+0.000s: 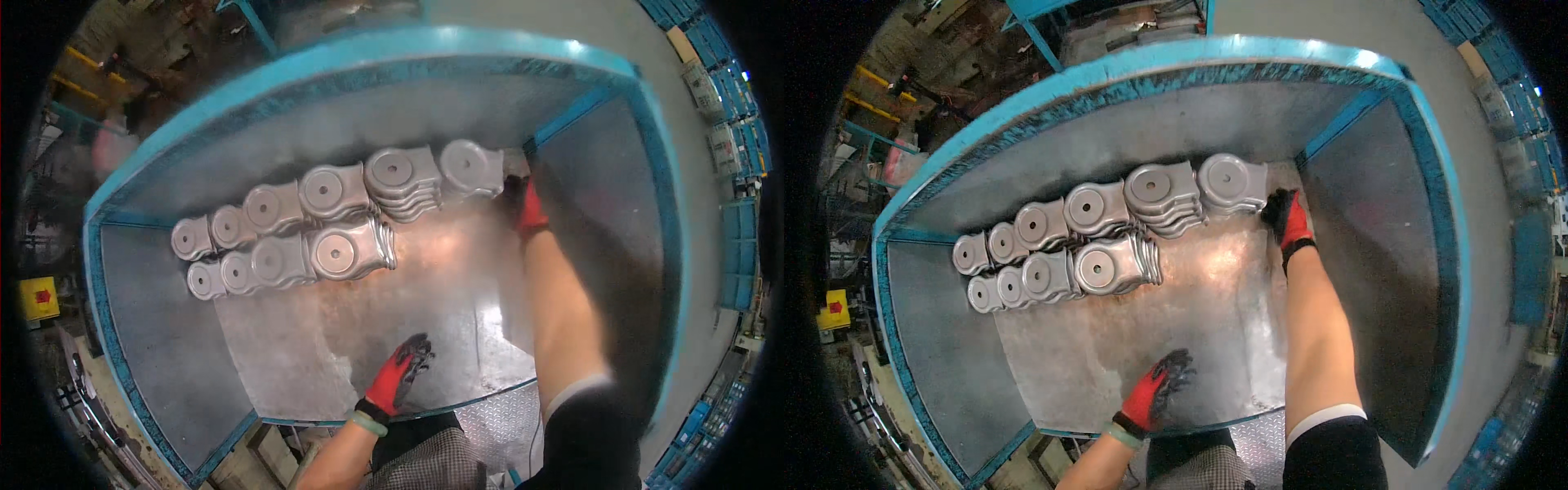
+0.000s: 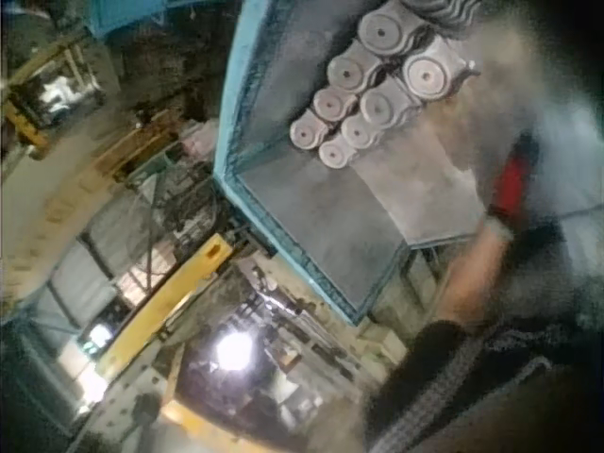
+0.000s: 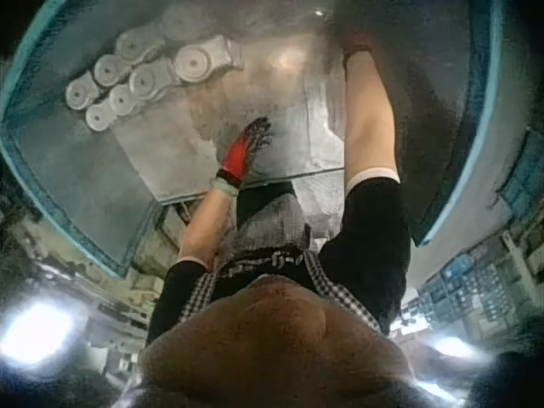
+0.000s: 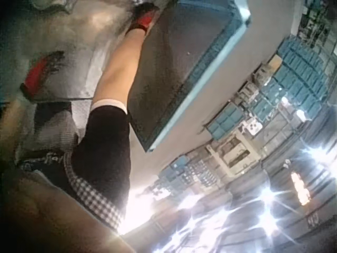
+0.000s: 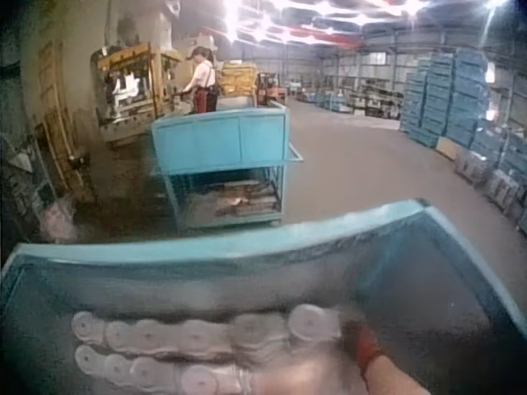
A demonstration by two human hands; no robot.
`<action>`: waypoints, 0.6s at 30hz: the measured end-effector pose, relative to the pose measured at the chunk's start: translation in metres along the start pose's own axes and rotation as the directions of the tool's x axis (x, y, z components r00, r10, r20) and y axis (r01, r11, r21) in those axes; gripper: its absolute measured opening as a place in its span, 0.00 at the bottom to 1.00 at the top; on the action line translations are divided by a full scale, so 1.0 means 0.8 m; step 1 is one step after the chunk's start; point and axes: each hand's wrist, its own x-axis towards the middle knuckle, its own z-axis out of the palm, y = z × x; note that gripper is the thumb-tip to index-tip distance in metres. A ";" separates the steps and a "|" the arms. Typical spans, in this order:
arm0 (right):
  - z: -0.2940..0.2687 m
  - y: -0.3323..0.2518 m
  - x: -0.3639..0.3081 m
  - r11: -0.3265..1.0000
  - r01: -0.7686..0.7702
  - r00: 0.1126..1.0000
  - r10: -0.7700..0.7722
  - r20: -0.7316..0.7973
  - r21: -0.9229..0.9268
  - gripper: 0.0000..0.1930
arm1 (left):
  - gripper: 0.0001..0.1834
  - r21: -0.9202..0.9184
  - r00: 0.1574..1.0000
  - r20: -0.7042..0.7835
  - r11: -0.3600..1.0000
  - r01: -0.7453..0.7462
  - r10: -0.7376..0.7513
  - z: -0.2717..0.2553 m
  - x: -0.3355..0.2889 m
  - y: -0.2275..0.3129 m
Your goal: Operating a large hydraulic press to shape metal parts and stacking the finished components.
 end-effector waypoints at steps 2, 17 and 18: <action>0.006 0.019 0.037 0.999 -0.042 0.999 0.042 -0.024 0.028 0.31 | 0.24 -0.024 0.999 -0.031 0.999 0.039 -0.040 -0.035 -0.006 -0.028; 0.008 0.086 -0.020 0.918 -0.229 0.972 0.234 0.025 0.323 0.29 | 0.26 0.165 0.965 -0.047 0.954 -0.249 0.259 0.039 0.245 0.034; 0.009 0.097 -0.030 0.909 -0.237 0.971 0.235 0.046 0.343 0.29 | 0.30 0.395 0.953 0.009 0.874 -0.282 0.303 0.043 0.266 0.045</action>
